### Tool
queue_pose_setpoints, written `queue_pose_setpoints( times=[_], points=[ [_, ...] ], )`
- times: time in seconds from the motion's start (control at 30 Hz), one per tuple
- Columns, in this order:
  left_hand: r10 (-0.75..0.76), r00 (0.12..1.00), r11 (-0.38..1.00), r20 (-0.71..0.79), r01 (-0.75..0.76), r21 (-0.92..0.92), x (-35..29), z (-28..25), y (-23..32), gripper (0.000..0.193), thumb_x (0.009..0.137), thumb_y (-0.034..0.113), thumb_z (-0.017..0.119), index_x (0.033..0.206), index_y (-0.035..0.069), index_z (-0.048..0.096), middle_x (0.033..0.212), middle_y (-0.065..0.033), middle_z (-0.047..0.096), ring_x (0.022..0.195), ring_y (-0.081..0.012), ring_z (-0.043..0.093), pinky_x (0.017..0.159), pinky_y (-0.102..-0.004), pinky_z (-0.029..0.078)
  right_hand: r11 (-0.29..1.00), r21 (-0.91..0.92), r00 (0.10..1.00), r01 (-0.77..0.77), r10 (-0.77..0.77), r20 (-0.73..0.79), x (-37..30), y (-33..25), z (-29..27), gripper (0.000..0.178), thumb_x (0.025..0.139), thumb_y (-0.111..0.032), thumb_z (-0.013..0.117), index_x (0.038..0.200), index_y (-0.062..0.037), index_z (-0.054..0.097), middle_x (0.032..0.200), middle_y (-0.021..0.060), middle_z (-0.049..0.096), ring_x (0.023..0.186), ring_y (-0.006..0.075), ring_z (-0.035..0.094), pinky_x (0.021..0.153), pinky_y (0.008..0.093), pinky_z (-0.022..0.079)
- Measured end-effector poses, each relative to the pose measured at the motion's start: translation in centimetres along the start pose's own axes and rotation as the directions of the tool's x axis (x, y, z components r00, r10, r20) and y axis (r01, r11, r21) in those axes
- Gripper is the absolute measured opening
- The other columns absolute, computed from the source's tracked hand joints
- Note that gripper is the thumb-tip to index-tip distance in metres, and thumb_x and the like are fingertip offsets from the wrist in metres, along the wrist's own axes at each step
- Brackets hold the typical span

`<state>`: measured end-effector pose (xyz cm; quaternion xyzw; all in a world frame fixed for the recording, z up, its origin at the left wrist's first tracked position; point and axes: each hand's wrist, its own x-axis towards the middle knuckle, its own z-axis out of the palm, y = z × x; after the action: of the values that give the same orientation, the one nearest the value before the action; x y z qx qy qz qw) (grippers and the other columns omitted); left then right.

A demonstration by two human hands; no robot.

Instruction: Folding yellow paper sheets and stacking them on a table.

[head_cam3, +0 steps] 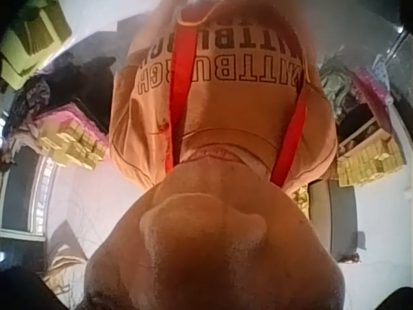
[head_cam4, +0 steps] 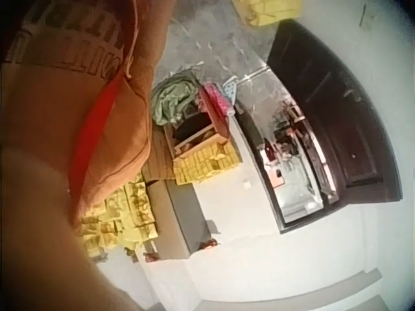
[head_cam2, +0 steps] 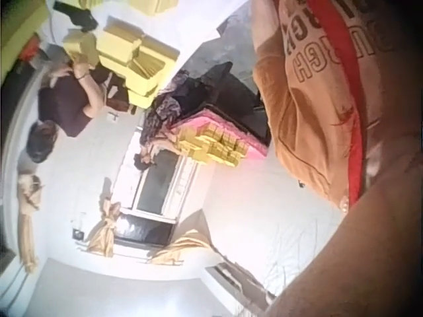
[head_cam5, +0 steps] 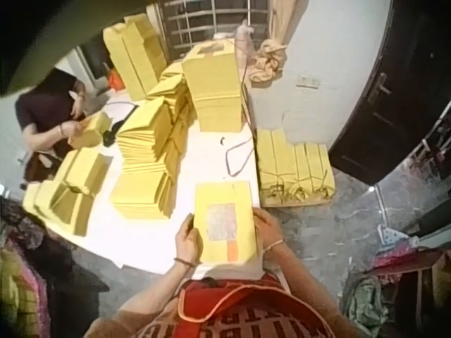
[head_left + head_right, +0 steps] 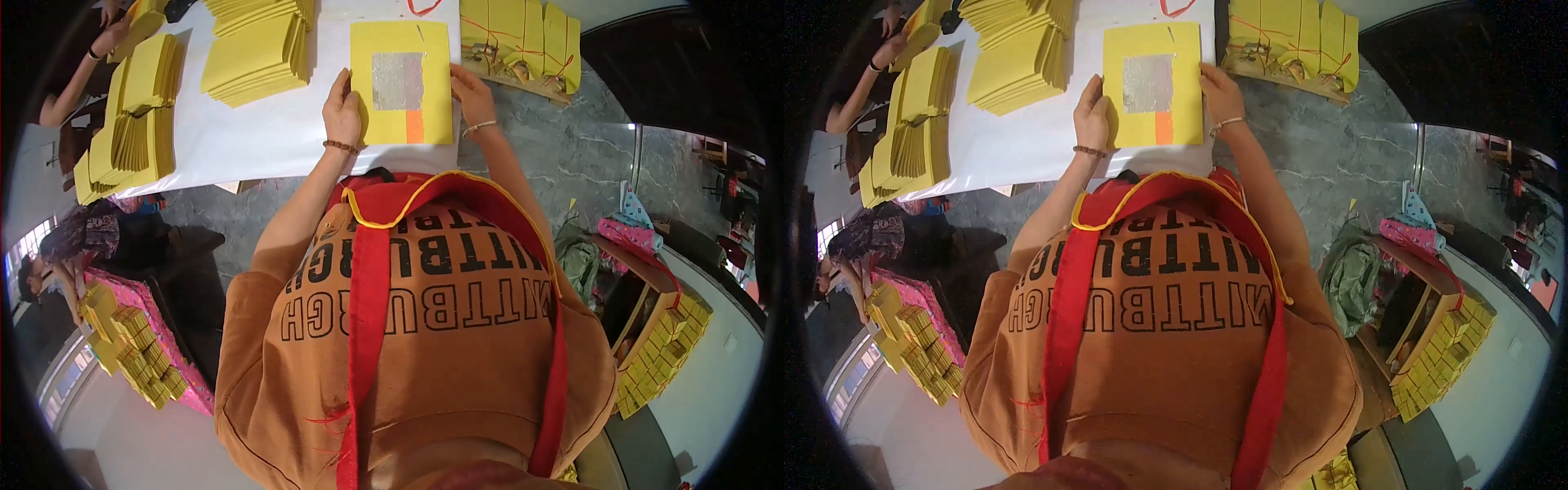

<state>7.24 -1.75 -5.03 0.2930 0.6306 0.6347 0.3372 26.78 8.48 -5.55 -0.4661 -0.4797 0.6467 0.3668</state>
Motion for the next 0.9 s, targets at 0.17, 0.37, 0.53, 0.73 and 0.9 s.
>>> queue_pose_setpoints(
  times=[0.17, 0.37, 0.53, 0.73, 0.9],
  points=[
    [-0.008, 1.000, 1.000, 0.021, 0.008, 0.002, 0.1, -0.6, 0.5, 0.041, 0.081, 0.002, 0.047, 0.121, -0.003, 0.048, 0.117, -0.0172, 0.054, 0.108, -0.0243, 0.051, 0.094, -0.0317, 0.038, 0.998, 0.065, 1.000, 0.019, -0.020, 0.022, -0.2, -0.6, -0.6, 0.028, 0.086, -0.011, 0.054, 0.112, -0.0024, 0.058, 0.107, 0.0077, 0.060, 0.097, 0.0172, 0.056, 0.084, 0.0262, 0.043],
    [0.316, 0.464, 0.329, 0.828, -0.872, 0.363, -2.1, -2.3, 5.6, 0.033, 0.078, 0.022, 0.063, 0.107, 0.008, 0.058, 0.108, -0.0105, 0.056, 0.101, -0.0278, 0.048, 0.086, -0.0357, 0.039, 0.306, -0.710, 0.736, 0.634, -0.521, 0.433, -3.8, -1.8, -1.9, 0.017, 0.079, -0.026, 0.061, 0.092, -0.0165, 0.067, 0.109, 0.0004, 0.061, 0.112, 0.0249, 0.049, 0.092, 0.0394, 0.035],
    [0.292, 0.363, 0.229, 0.885, -0.925, 0.303, -1.7, -2.6, 4.8, 0.030, 0.077, 0.025, 0.063, 0.102, 0.008, 0.060, 0.100, -0.0069, 0.057, 0.097, -0.0248, 0.049, 0.082, -0.0341, 0.041, 0.498, -0.618, 0.790, 0.608, -0.459, 0.407, -3.6, 0.5, -2.5, 0.017, 0.080, -0.028, 0.060, 0.088, -0.0149, 0.068, 0.109, -0.0025, 0.061, 0.116, 0.0229, 0.044, 0.094, 0.0387, 0.032],
    [0.294, 0.349, 0.409, 0.890, -0.888, 0.213, -0.6, -2.6, 5.4, 0.020, 0.078, 0.016, 0.063, 0.094, 0.004, 0.062, 0.090, -0.0085, 0.059, 0.084, -0.0248, 0.055, 0.072, -0.0332, 0.046, 0.726, -0.416, 0.837, 0.547, -0.457, 0.303, -3.8, 1.7, -2.3, 0.020, 0.086, -0.022, 0.053, 0.090, -0.0092, 0.068, 0.109, 0.0020, 0.061, 0.115, 0.0231, 0.044, 0.100, 0.0329, 0.029],
    [0.208, 0.495, 0.641, 0.843, -0.721, 0.265, 0.0, -2.4, 5.1, 0.014, 0.082, 0.016, 0.059, 0.085, 0.003, 0.062, 0.073, -0.0092, 0.056, 0.070, -0.0243, 0.054, 0.062, -0.0333, 0.045, 0.759, -0.401, 0.858, 0.513, -0.450, 0.246, -3.8, 2.1, -1.8, 0.023, 0.089, -0.021, 0.049, 0.091, -0.0084, 0.068, 0.109, 0.0019, 0.061, 0.115, 0.0225, 0.044, 0.100, 0.0331, 0.029]
  ],
)
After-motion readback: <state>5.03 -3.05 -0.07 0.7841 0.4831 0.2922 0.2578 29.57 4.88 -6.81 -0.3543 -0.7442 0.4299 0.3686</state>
